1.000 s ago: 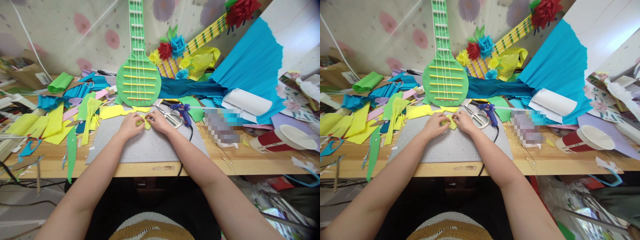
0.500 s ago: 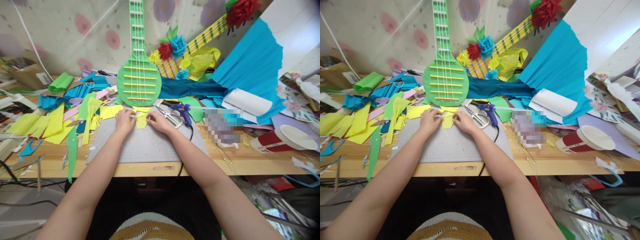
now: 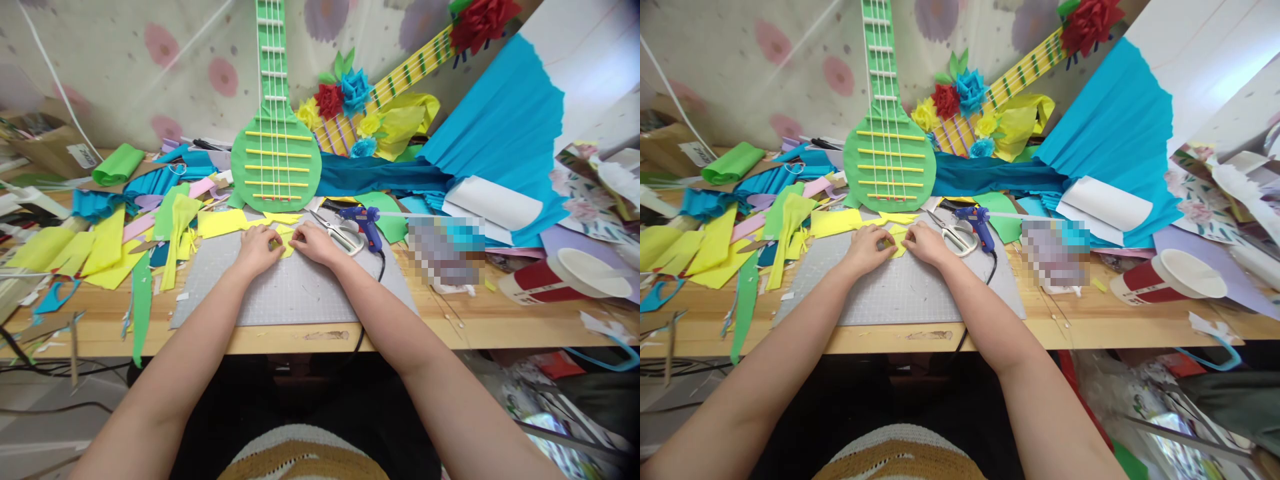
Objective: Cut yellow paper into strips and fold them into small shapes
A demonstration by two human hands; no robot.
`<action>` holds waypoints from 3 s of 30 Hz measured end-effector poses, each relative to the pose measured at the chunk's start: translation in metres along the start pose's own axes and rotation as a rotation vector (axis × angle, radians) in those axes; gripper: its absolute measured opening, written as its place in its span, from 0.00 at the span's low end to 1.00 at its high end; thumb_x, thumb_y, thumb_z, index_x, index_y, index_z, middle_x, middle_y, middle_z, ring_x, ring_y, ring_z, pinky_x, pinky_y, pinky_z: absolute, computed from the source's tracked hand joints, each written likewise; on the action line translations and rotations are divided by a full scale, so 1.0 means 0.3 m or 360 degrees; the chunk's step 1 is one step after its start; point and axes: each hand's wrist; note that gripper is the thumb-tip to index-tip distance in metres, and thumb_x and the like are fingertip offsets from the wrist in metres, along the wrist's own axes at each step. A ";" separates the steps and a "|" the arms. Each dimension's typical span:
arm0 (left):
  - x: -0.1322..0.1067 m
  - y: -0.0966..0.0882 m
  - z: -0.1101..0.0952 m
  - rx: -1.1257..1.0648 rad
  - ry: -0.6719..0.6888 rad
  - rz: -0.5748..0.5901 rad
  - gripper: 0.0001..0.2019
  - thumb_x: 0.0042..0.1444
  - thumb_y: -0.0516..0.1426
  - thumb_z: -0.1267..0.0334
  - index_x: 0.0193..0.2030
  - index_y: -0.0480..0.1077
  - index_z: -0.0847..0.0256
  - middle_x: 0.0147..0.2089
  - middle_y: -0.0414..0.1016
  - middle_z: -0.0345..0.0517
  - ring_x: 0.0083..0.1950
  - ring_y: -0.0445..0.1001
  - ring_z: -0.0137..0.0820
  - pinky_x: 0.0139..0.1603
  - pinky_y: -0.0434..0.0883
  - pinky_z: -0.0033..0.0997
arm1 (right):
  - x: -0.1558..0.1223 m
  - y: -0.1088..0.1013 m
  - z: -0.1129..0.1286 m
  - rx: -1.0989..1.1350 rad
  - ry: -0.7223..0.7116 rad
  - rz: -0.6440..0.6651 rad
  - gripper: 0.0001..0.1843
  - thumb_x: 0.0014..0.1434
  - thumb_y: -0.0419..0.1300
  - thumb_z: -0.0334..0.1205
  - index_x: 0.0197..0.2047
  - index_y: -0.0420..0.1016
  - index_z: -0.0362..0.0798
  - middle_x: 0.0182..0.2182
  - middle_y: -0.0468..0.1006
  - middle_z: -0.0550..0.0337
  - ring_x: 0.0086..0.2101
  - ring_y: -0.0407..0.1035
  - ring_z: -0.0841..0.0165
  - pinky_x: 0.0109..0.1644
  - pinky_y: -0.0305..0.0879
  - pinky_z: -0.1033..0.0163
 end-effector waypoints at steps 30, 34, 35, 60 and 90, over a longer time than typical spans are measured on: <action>-0.007 0.016 -0.018 -0.0067 0.0132 0.0039 0.07 0.52 0.57 0.59 0.36 0.74 0.54 0.40 0.68 0.46 0.49 0.63 0.40 0.52 0.56 0.44 | -0.012 0.005 0.000 0.0021 -0.0057 -0.0034 0.03 0.55 0.56 0.35 0.35 0.68 0.47 0.35 0.68 0.59 0.36 0.63 0.70 0.40 0.58 0.65; -0.002 0.021 -0.023 -0.0075 0.0068 0.0018 0.08 0.52 0.56 0.57 0.35 0.75 0.54 0.40 0.68 0.46 0.49 0.63 0.40 0.52 0.56 0.45 | -0.012 0.006 0.000 0.0018 -0.0069 -0.0042 0.03 0.56 0.56 0.35 0.36 0.67 0.47 0.35 0.68 0.59 0.36 0.63 0.69 0.40 0.58 0.65; 0.000 0.021 -0.025 -0.0071 0.0047 0.0021 0.08 0.52 0.57 0.57 0.34 0.75 0.54 0.41 0.68 0.46 0.49 0.63 0.40 0.52 0.56 0.45 | -0.013 0.006 0.000 0.0017 -0.0069 -0.0042 0.03 0.56 0.56 0.35 0.36 0.67 0.47 0.35 0.68 0.59 0.36 0.63 0.69 0.40 0.58 0.65; 0.007 0.017 -0.032 -0.0047 -0.0063 0.0081 0.11 0.48 0.60 0.52 0.37 0.74 0.53 0.44 0.67 0.46 0.52 0.61 0.42 0.53 0.55 0.45 | -0.041 0.002 0.022 -0.0271 -0.0141 -0.0037 0.08 0.58 0.52 0.36 0.42 0.66 0.46 0.40 0.68 0.52 0.39 0.64 0.65 0.42 0.58 0.61; 0.014 0.016 -0.031 0.0010 -0.0045 0.0147 0.14 0.48 0.59 0.51 0.39 0.73 0.54 0.46 0.67 0.47 0.53 0.61 0.43 0.54 0.54 0.44 | -0.023 0.004 -0.011 -0.0122 -0.0089 -0.0138 0.11 0.55 0.55 0.40 0.40 0.60 0.47 0.38 0.67 0.54 0.39 0.63 0.65 0.42 0.58 0.61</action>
Point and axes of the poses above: each hand's wrist, its own x-axis towards the middle knuckle, its own y-axis out of the palm, z = x × y
